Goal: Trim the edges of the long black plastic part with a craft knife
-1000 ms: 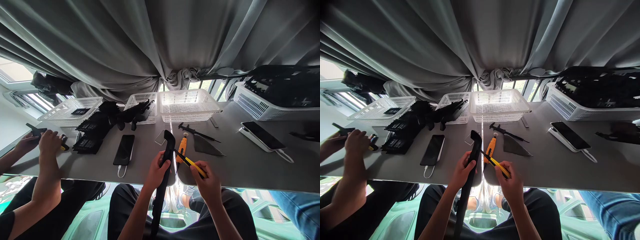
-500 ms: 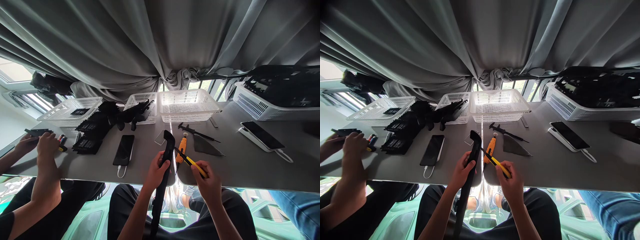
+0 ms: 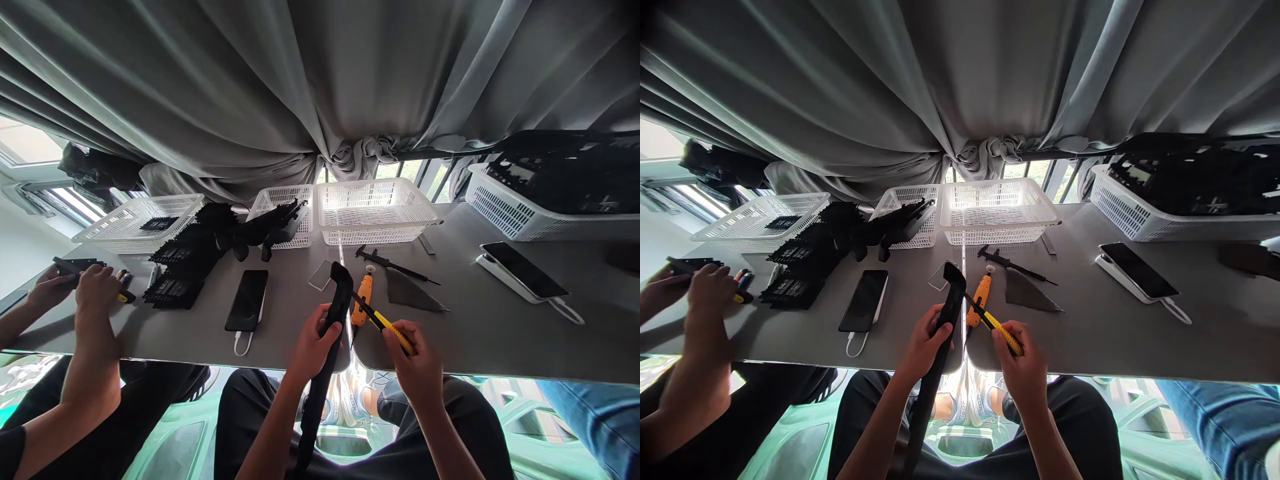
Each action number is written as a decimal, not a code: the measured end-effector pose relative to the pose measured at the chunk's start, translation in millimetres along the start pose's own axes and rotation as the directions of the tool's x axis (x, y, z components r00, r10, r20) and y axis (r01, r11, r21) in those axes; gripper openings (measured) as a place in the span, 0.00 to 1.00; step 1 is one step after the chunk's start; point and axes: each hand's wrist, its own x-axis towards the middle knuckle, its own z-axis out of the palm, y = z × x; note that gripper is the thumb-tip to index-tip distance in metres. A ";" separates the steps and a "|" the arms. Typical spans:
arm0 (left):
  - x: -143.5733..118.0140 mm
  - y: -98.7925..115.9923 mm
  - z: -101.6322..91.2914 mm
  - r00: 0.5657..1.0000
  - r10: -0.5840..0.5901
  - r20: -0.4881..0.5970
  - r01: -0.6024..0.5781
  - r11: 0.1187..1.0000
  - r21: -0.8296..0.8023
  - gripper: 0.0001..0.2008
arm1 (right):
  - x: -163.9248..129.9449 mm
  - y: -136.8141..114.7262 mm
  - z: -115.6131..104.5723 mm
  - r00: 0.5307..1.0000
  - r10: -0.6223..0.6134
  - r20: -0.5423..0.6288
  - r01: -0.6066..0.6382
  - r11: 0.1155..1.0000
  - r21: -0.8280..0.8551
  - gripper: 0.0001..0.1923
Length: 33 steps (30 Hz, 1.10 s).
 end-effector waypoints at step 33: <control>3.1 -8.0 -2.5 0.998 0.009 0.066 -0.005 0.998 -0.064 0.36 | -1.2 0.2 1.3 1.000 0.012 -0.008 -0.012 1.000 0.005 0.22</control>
